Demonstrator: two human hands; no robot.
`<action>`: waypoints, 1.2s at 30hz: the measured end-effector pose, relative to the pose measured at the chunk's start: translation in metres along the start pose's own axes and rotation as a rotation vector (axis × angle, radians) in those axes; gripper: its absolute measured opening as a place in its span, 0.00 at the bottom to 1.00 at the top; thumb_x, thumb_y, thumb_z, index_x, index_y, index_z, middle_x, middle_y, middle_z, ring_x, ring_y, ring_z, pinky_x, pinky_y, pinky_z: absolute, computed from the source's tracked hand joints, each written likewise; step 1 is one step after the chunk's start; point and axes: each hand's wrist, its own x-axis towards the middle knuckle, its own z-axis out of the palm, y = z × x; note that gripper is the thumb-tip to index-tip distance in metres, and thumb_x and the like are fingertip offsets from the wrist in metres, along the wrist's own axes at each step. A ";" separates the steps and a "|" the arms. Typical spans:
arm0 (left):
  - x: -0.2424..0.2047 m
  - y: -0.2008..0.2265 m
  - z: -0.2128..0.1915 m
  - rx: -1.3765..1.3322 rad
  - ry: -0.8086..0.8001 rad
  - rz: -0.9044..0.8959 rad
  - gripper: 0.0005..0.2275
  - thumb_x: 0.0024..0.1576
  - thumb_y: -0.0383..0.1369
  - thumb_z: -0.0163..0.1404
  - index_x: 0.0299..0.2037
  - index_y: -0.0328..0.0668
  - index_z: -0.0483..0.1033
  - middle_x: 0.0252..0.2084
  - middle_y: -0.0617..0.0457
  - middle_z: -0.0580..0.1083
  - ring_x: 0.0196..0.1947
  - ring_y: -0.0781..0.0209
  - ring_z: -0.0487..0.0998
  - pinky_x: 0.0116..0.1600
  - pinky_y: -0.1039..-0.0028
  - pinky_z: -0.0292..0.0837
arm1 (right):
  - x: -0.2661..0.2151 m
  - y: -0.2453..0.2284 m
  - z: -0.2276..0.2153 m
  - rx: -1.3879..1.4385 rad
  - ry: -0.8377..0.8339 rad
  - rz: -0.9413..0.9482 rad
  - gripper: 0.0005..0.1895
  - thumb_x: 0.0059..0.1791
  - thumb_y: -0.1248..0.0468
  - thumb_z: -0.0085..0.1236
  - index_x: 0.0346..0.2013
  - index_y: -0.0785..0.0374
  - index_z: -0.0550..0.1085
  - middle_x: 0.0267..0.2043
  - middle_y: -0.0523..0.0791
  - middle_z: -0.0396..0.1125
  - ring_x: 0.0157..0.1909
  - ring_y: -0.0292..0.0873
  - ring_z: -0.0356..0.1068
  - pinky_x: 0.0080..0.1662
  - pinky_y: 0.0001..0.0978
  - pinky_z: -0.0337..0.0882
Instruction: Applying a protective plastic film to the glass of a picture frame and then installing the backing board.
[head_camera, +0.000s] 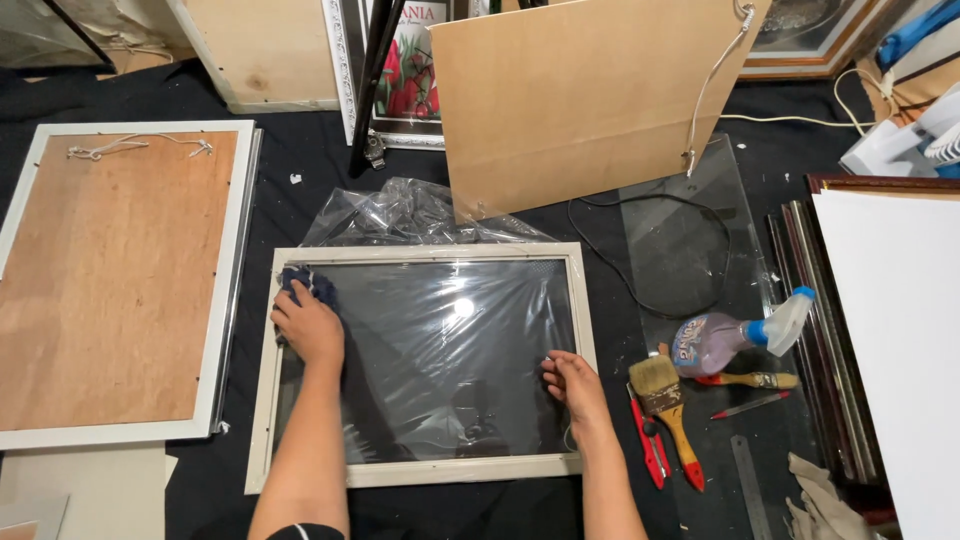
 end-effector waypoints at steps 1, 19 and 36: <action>-0.006 0.018 0.003 -0.003 0.000 0.004 0.21 0.59 0.28 0.55 0.64 0.38 0.72 0.55 0.45 0.65 0.46 0.48 0.69 0.39 0.62 0.75 | -0.001 -0.002 0.001 0.003 0.003 -0.001 0.15 0.56 0.62 0.48 0.54 0.61 0.77 0.45 0.48 0.76 0.42 0.39 0.74 0.43 0.25 0.76; -0.155 0.292 -0.062 -0.485 -0.377 0.609 0.23 0.57 0.26 0.47 0.66 0.42 0.69 0.59 0.45 0.66 0.47 0.47 0.69 0.43 0.63 0.69 | 0.024 0.012 -0.009 0.114 0.028 -0.005 0.14 0.55 0.61 0.47 0.52 0.57 0.77 0.45 0.43 0.77 0.40 0.34 0.74 0.42 0.23 0.76; -0.167 0.255 -0.075 -0.502 -0.585 0.621 0.26 0.56 0.27 0.52 0.67 0.53 0.70 0.59 0.48 0.67 0.52 0.46 0.69 0.50 0.61 0.72 | 0.043 -0.004 -0.058 0.422 0.233 -0.104 0.13 0.55 0.62 0.45 0.51 0.56 0.75 0.40 0.42 0.75 0.36 0.32 0.74 0.40 0.21 0.75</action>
